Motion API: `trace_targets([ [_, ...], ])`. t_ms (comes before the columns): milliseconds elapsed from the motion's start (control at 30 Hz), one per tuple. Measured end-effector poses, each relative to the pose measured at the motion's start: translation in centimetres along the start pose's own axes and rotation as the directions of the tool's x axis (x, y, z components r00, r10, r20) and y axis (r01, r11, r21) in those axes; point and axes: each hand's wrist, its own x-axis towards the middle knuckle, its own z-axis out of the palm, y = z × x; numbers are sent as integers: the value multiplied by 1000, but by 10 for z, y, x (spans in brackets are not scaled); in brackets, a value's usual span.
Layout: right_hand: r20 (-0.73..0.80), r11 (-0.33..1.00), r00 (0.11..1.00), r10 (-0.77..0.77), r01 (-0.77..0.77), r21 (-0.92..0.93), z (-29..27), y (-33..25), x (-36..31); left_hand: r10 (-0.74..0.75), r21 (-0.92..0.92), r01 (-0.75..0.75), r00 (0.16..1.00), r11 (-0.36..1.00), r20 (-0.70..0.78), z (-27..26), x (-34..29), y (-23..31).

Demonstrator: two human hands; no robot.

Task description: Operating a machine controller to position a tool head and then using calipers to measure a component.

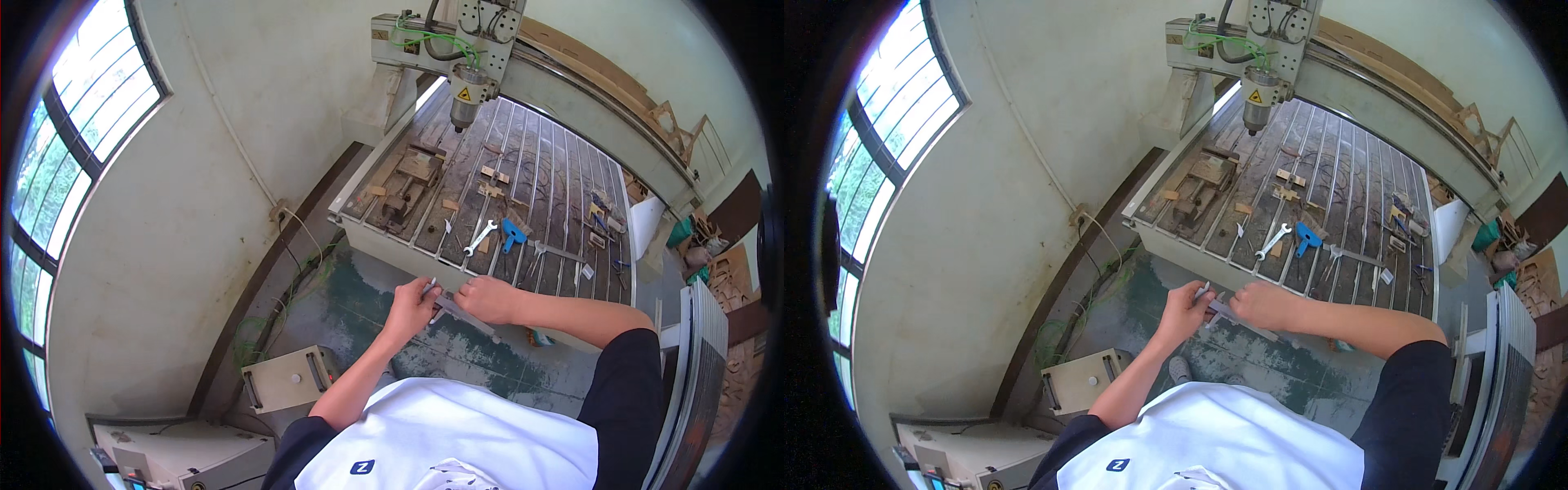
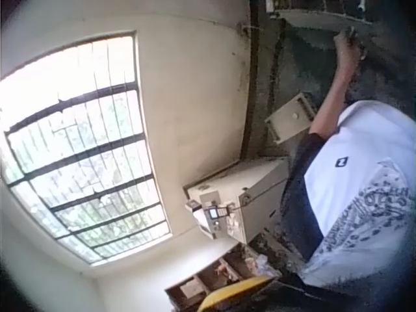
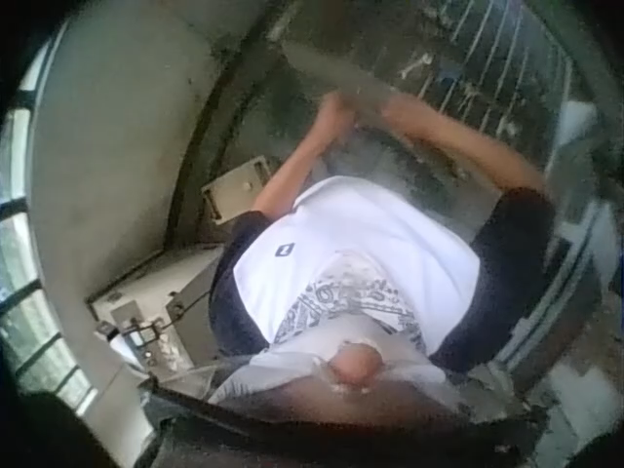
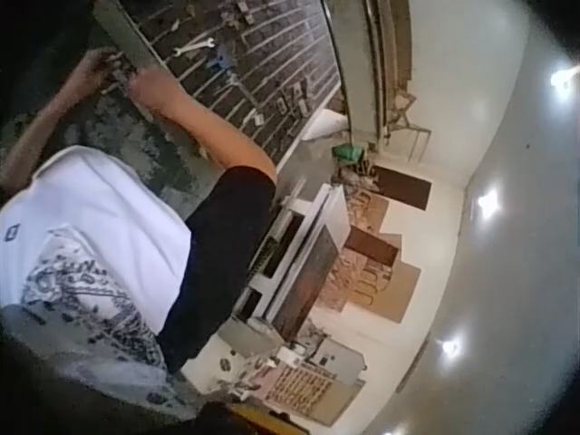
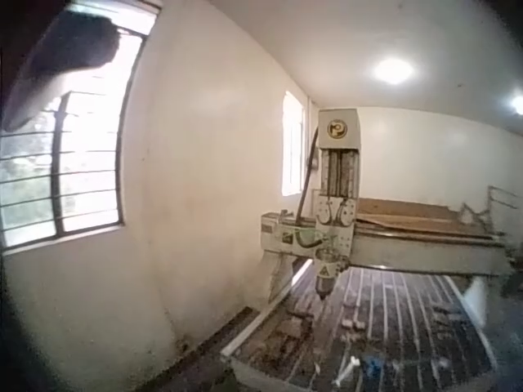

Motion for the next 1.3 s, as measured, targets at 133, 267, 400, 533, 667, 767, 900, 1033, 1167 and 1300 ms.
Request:
trace_targets([
  [133, -149, 993, 984, -101, 90, -74, 8, 10, -11, -47, -80, 45, 999, 996, -23, 10, 0, 11],
  [267, -188, 979, 969, -160, 132, -154, 18, 18, -18, -120, -116, 112, 990, 987, -69, 20, 1, 17],
  [400, -235, 967, 949, -208, 164, -193, 26, 25, -21, -148, -220, 126, 985, 967, -89, 26, 5, 10],
  [533, -313, 938, 903, -294, 210, -275, 32, 33, -28, -263, -370, 233, 964, 899, -31, 26, 7, 9],
  [667, -331, 934, 877, -349, 296, -199, 28, 37, -32, -346, -472, 350, 933, 809, 99, 24, 10, -17],
  [767, -280, 911, 950, -138, 232, 340, 31, 41, -32, -315, -423, 325, 944, 846, 95, 29, 11, -20],
  [900, -127, 786, 989, 71, 23, 618, 32, 37, -35, -242, -351, 258, 966, 900, 89, 30, 11, -14],
  [1033, -159, 692, 956, 247, -59, 719, 29, 33, -33, -223, -342, 241, 971, 908, 91, 31, 14, -11],
  [1167, 35, 498, 903, 428, -268, 825, 23, 23, -31, -223, -396, 193, 974, 898, -31, 24, 18, -12],
  [1300, 36, 608, 857, 515, -394, 690, 25, 12, -17, -158, -375, 96, 978, 922, -137, 20, 23, -14],
])
